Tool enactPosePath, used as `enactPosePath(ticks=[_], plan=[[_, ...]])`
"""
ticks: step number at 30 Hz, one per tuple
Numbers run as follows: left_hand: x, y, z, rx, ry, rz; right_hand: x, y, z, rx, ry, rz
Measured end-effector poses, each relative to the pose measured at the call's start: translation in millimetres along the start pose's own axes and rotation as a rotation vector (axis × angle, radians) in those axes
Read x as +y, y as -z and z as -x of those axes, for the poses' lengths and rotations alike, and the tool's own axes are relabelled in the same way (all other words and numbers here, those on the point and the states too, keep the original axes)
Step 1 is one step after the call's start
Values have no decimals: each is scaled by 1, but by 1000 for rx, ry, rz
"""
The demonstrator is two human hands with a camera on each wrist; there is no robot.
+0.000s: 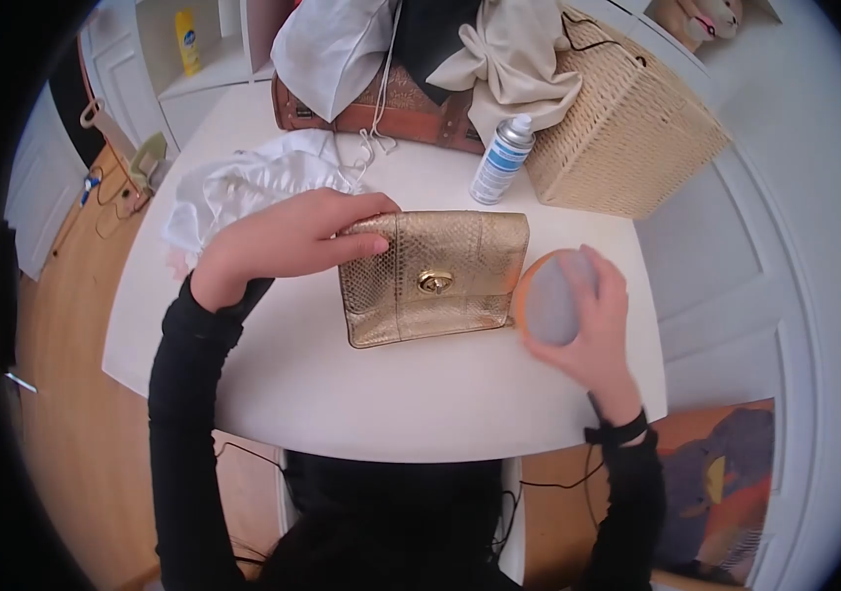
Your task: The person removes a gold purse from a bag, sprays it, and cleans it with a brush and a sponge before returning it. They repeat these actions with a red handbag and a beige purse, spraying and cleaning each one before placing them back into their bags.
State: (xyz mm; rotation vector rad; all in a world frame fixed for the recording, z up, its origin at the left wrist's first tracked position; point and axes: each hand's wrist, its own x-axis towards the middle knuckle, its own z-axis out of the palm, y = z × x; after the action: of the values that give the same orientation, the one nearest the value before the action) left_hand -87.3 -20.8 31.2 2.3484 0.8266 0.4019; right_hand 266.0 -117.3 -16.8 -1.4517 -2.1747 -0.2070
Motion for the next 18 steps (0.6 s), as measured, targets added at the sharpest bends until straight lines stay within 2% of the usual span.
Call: enactPosePath(ticks=[2, 5, 10, 11, 14, 15, 17, 18], plan=[[-1, -1, 0, 1, 9, 0, -11, 1, 4, 3, 126, 143], [-5, -2, 0, 47, -20, 12, -8, -11, 4, 68, 195, 186], [-2, -2, 1, -11, 49, -24, -32, -6, 2, -93, 243, 178], [-2, -1, 2, -22, 55, -26, -36, -4, 1, -127, 247, 189], [2, -2, 3, -34, 103, -41, -26, -11, -8, 6, 73, 136], [2, -1, 2, -32, 125, -49, -30, -10, -6, -45, 81, 114], [-5, -3, 2, 20, 62, -38, -55, -5, -8, -144, 96, 64], [-7, -4, 2, 40, 32, -33, -48, -8, -9, -113, 67, 20]])
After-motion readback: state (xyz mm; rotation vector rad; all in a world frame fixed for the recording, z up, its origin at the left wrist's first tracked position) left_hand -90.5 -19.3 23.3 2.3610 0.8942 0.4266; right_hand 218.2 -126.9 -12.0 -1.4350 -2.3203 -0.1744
